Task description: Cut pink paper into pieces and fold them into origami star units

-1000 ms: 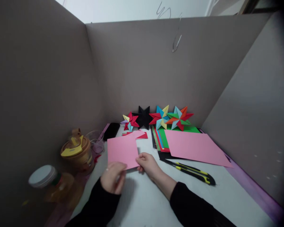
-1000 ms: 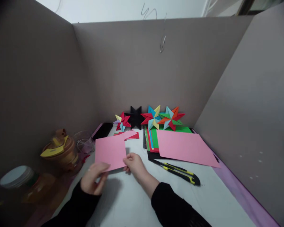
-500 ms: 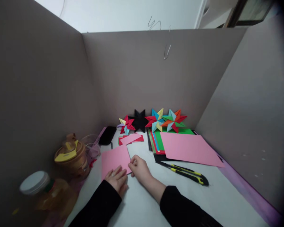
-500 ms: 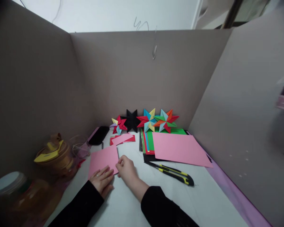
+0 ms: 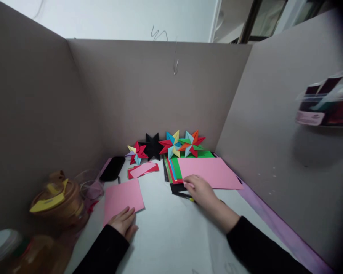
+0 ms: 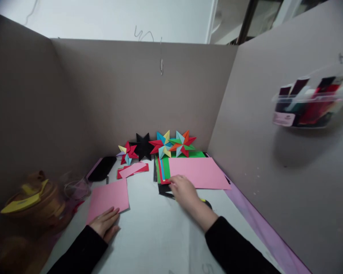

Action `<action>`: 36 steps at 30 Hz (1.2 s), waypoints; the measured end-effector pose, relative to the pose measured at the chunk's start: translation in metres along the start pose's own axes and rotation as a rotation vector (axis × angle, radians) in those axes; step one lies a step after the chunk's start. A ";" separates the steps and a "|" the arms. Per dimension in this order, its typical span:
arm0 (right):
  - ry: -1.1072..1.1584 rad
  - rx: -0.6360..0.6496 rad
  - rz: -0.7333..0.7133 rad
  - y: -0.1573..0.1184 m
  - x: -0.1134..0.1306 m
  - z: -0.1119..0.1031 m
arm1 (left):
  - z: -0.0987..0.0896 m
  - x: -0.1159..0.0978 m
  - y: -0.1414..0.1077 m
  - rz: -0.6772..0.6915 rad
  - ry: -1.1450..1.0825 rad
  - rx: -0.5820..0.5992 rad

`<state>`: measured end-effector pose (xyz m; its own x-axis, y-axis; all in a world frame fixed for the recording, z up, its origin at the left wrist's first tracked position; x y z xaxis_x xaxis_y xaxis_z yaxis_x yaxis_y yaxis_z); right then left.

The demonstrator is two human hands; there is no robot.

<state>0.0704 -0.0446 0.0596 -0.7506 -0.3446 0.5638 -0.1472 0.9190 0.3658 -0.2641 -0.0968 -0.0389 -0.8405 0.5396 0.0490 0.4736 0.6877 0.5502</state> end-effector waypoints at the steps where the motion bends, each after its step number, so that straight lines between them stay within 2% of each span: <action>1: -0.105 -0.016 0.028 0.000 -0.021 -0.010 | 0.000 0.000 0.000 0.000 0.005 -0.005; 3: -0.208 0.025 0.032 -0.001 -0.060 -0.019 | -0.001 0.000 0.000 -0.014 0.019 -0.017; 5: -0.223 0.060 0.022 -0.005 -0.090 -0.015 | -0.003 0.002 0.001 -0.069 0.049 -0.031; 8: -0.154 0.099 0.008 -0.007 -0.110 -0.004 | -0.007 0.006 0.000 -0.177 0.100 -0.027; 12: -0.083 0.113 0.005 -0.003 -0.113 0.000 | -0.005 0.013 -0.005 -0.163 0.039 -0.003; 20: 0.089 0.123 0.107 0.001 -0.121 -0.010 | -0.002 0.015 -0.007 -0.140 -0.050 -0.096; 26: 0.227 0.101 0.167 0.001 -0.128 -0.014 | -0.001 0.014 -0.007 -0.170 -0.083 -0.110; 36: 0.030 0.170 0.096 0.000 -0.124 -0.018 | 0.000 0.014 -0.006 -0.103 -0.004 -0.132</action>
<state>0.1750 -0.0051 0.0030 -0.7475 -0.2569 0.6125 -0.1843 0.9662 0.1804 -0.2790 -0.0935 -0.0418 -0.8815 0.4719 -0.0162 0.3464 0.6695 0.6572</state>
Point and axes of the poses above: each hand's wrist, its own y-axis towards the middle knuckle, its own z-axis out of the palm, x = y × z, the point moved 2 cm from there along y, towards the middle knuckle, and after that the axes turned 1 degree about -x, right-handed, at the moved point
